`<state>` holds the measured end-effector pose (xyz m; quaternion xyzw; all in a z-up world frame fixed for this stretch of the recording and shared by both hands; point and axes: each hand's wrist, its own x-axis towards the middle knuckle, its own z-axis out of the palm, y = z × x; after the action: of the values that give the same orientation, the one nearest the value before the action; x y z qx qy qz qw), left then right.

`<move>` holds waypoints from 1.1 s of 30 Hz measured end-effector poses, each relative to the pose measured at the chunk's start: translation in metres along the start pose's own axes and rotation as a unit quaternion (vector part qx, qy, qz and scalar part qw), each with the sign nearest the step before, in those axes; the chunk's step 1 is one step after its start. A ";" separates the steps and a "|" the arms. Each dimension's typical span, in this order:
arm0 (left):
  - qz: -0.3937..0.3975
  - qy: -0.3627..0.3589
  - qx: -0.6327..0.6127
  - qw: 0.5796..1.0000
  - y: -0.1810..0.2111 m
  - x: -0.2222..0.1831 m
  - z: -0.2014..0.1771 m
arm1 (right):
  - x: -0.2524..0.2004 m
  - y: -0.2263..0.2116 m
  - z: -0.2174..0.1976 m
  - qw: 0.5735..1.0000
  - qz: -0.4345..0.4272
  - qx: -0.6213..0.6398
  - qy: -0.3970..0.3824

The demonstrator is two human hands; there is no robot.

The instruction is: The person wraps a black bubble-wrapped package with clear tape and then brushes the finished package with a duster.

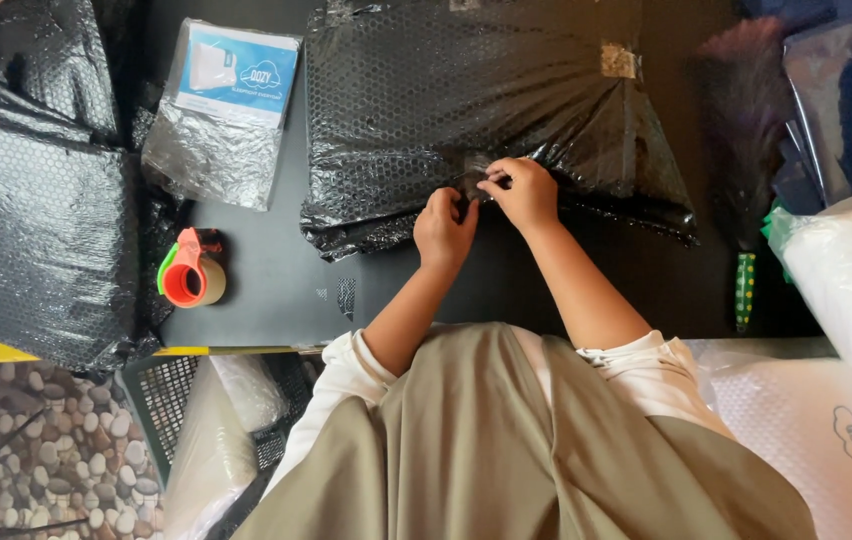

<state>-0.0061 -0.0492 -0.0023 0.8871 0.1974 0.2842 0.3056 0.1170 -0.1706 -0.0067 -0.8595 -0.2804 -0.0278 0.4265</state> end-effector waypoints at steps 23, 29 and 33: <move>0.273 -0.080 0.257 0.924 -0.059 0.049 0.028 | -0.007 -0.005 0.014 0.952 -0.155 -0.230 0.127; 0.265 -0.097 0.256 0.925 -0.055 0.047 0.024 | 0.001 -0.009 0.007 0.969 -0.110 -0.181 0.125; 0.252 -0.125 0.255 0.925 -0.063 0.045 0.028 | -0.003 -0.022 0.004 0.947 -0.152 -0.258 0.115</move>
<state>0.0345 0.0092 -0.0443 0.9838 -0.0064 0.1787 0.0097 0.1026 -0.1585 0.0060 -0.8782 -0.3400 -0.2630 0.2098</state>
